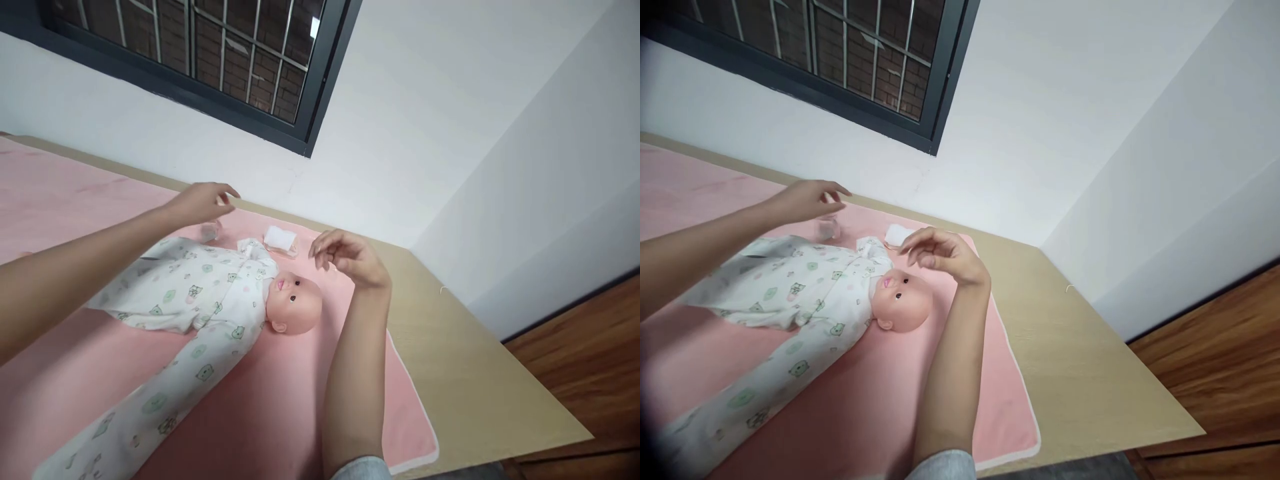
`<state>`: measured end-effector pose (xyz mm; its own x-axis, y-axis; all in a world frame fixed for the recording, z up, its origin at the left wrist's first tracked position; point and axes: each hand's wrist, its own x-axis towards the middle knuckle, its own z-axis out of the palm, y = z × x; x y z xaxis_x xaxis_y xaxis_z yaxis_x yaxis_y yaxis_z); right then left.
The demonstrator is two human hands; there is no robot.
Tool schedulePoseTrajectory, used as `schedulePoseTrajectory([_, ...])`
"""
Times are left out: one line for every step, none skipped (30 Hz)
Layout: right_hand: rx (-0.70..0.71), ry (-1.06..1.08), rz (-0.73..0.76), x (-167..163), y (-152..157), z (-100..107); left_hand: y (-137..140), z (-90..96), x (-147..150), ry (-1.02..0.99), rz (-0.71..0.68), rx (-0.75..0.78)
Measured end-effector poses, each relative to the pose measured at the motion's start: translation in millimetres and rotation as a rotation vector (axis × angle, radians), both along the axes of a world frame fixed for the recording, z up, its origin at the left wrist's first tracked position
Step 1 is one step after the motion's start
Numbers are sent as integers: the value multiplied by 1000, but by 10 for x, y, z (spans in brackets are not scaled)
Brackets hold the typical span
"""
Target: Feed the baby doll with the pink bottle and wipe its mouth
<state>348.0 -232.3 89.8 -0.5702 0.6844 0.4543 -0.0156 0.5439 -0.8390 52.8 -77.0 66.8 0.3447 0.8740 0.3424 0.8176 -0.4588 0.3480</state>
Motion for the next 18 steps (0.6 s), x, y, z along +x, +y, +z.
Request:
schedulePoseTrajectory([-47,57,-115,64,143,-118,-45,-4,134,-13,-75,-33])
schedulePoseTrajectory([-102,98,-232,128,281,-263,-85,-19,275,-23,-132,-72])
schedulePoseTrajectory([-152,122,-335,189,409,-428,-120,-44,420,-21,-207,-114])
schedulePoseTrajectory([-202,118,-419,242,526,-606,-149,-76,565,-17,-305,-154])
schedulePoseTrajectory([-266,110,-493,285,627,-787,-172,-113,708,11,-406,-197])
schedulePoseTrajectory([-335,119,-554,315,712,-965,-188,-151,846,42,-506,-223])
schedulePoseTrajectory([-404,123,-604,332,781,-1132,-199,-189,975,88,-596,-256])
schedulePoseTrajectory([-464,132,-648,337,836,-1282,-204,-225,1094,133,-663,-297])
schedulePoseTrajectory([-521,146,-674,332,877,-1410,-204,-258,1202,175,-711,-335])
schedulePoseTrajectory([-554,170,-692,319,908,-1514,-199,-288,1299,213,-743,-380])
schedulePoseTrajectory([-569,176,-703,301,933,-1595,-192,-318,1385,243,-764,-429])
schedulePoseTrajectory([-573,184,-714,281,953,-1653,-183,-347,1461,270,-779,-478])
schedulePoseTrajectory([-563,187,-725,260,973,-1694,-172,-376,1528,290,-790,-527])
schedulePoseTrajectory([-544,183,-735,242,992,-1720,-162,-407,1588,307,-797,-574])
schedulePoseTrajectory([-522,177,-743,227,1013,-1738,-151,-438,1640,315,-798,-615])
schedulePoseTrajectory([-499,168,-747,215,1036,-1751,-142,-470,1685,313,-792,-645])
schedulePoseTrajectory([-471,152,-746,206,1059,-1761,-134,-502,1724,302,-781,-667])
schedulePoseTrajectory([-436,125,-737,199,1082,-1771,-129,-534,1757,283,-767,-684])
